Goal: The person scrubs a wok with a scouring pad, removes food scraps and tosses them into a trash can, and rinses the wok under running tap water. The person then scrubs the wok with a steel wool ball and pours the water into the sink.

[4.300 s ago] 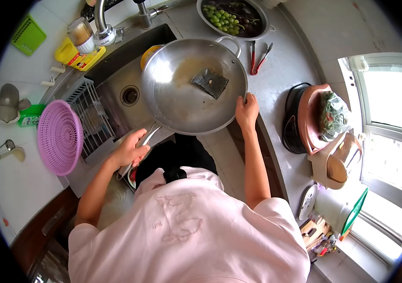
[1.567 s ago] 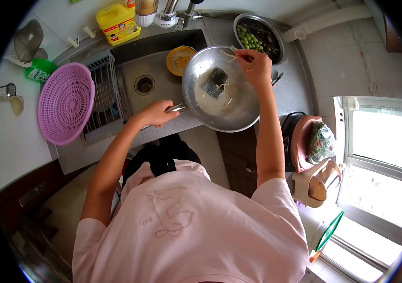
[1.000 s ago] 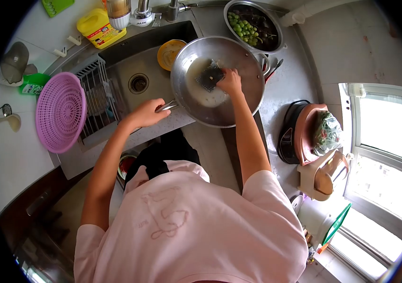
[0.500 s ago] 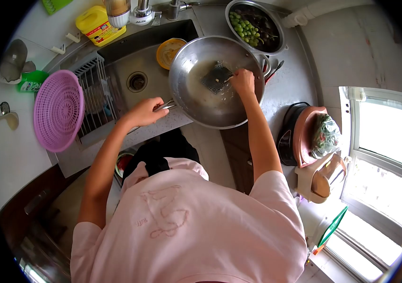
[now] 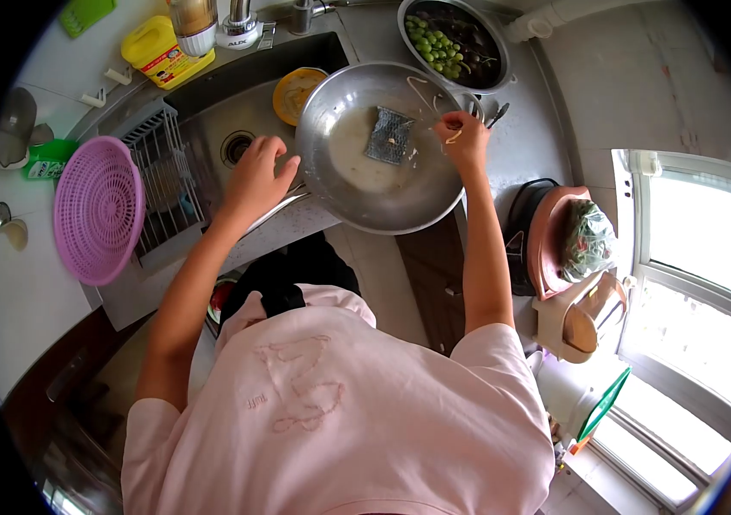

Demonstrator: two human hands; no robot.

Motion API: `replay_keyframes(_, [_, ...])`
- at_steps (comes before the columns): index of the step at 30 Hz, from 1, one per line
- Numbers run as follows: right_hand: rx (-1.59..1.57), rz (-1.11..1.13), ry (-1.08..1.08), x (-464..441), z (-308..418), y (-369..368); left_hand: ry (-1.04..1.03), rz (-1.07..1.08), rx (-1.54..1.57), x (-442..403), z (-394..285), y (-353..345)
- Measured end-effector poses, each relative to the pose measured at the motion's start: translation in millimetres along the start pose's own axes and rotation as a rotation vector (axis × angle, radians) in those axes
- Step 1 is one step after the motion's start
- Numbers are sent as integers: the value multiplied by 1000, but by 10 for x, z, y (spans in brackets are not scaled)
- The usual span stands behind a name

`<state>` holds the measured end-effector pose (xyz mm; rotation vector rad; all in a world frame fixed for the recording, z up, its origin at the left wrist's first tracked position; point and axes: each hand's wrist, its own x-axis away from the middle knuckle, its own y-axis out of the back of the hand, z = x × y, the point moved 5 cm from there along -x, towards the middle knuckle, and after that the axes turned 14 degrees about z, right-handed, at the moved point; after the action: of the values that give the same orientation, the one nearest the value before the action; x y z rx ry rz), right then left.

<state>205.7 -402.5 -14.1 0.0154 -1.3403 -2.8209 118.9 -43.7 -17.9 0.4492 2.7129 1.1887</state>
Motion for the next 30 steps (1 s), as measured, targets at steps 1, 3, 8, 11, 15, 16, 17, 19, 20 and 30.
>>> replay_keyframes(1, [1,3,-28,9,-58,-48,9,31,51,-100,-103,-17])
replay_keyframes(3, [3,8,-84,23,-160,-167,27,93,150,-363,-277,-99])
replay_keyframes(8, [-42,-62,-139,56,-287,-345,108,248,92,-1128,-260,-1065])
replay_keyframes(11, [-88,-73,-198,120,-275,-380,243,213,-9,-1432,-271,-1444])
replay_keyframes(15, [-141,-85,-239,228,-288,-355,353,299,54,-1572,-186,-1723])
replay_keyframes(16, [-139,-90,-245,280,-310,-345,349,318,94,-1562,-140,-1797])
replay_keyframes(17, [-152,-90,-259,311,-330,-333,364,334,101,-1582,-81,-1848])
replay_keyframes(19, [-179,-89,-281,361,-339,-307,302,197,53,-1580,-66,-1801])
replay_keyframes(20, [-198,-71,-295,387,-332,-304,274,126,32,-1561,-61,-1774])
replay_keyframes(30, [-312,-19,-319,419,-260,-363,-218,290,-103,-1568,-410,-1860])
